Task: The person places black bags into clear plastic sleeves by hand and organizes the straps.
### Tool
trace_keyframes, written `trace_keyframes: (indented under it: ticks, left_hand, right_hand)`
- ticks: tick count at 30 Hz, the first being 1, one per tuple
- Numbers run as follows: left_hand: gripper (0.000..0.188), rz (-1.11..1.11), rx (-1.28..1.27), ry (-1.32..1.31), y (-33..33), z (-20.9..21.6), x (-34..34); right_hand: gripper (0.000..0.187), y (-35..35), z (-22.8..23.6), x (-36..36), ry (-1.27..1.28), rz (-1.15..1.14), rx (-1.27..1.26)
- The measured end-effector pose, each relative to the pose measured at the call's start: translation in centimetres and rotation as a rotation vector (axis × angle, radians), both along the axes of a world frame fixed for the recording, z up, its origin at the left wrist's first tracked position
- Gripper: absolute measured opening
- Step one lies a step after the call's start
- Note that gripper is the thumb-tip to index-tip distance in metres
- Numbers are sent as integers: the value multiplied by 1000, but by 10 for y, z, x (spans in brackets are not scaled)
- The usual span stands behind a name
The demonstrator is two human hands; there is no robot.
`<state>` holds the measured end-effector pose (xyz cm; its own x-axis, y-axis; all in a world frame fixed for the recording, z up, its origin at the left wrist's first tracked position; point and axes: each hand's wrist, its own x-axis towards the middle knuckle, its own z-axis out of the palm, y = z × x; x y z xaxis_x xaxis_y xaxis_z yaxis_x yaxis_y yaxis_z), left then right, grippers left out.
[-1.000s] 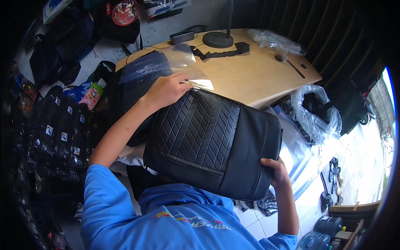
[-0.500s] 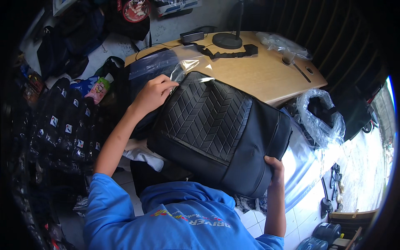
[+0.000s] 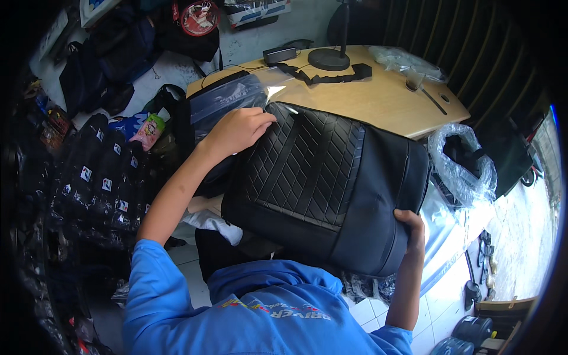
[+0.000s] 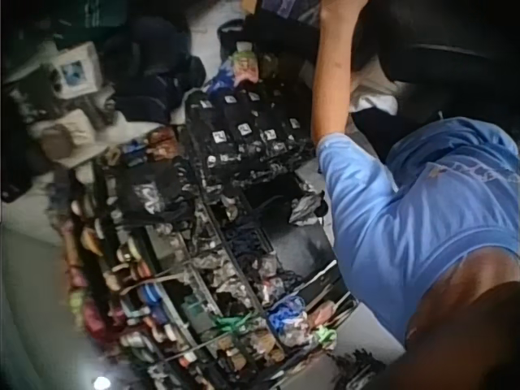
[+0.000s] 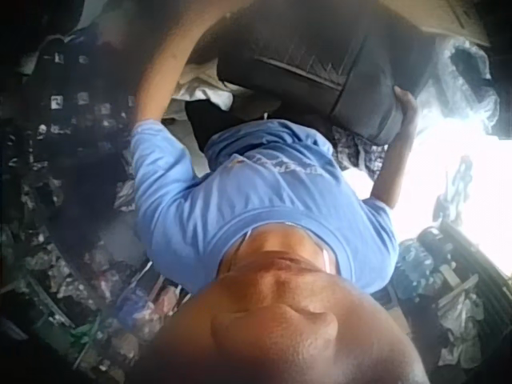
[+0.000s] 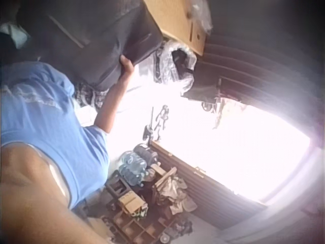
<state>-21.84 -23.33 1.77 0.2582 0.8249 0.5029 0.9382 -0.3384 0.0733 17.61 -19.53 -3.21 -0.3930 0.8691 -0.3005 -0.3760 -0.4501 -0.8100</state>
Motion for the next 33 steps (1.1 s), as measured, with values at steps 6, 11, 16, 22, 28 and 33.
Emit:
trace_keyframes:
  ticks: [6, 11, 16, 22, 28, 33]
  left_hand:
    - [28, -9, -108, -91, -10, -6, 0]
    - [33, 143, -218, -526, -45, -21, -7]
    - [26, 216, 107, -132, -59, -32, -7]
    - [17, 240, 112, -311, -54, -37, -14]
    - [14, 237, 29, -607, -48, -23, -3]
    - [18, 276, 138, -470, -50, -14, -6]
  right_hand:
    - [29, 11, -6, -1, -13, -50, -83]
    - [28, 28, -34, 8, -1, -62, -124]
    - [28, 42, -48, 10, -19, -41, -140]
    - [30, 41, -42, 8, 6, -32, -101]
    - [32, 37, -27, 7, -15, 14, -112]
    - [36, 39, -23, 5, -26, -5, -103]
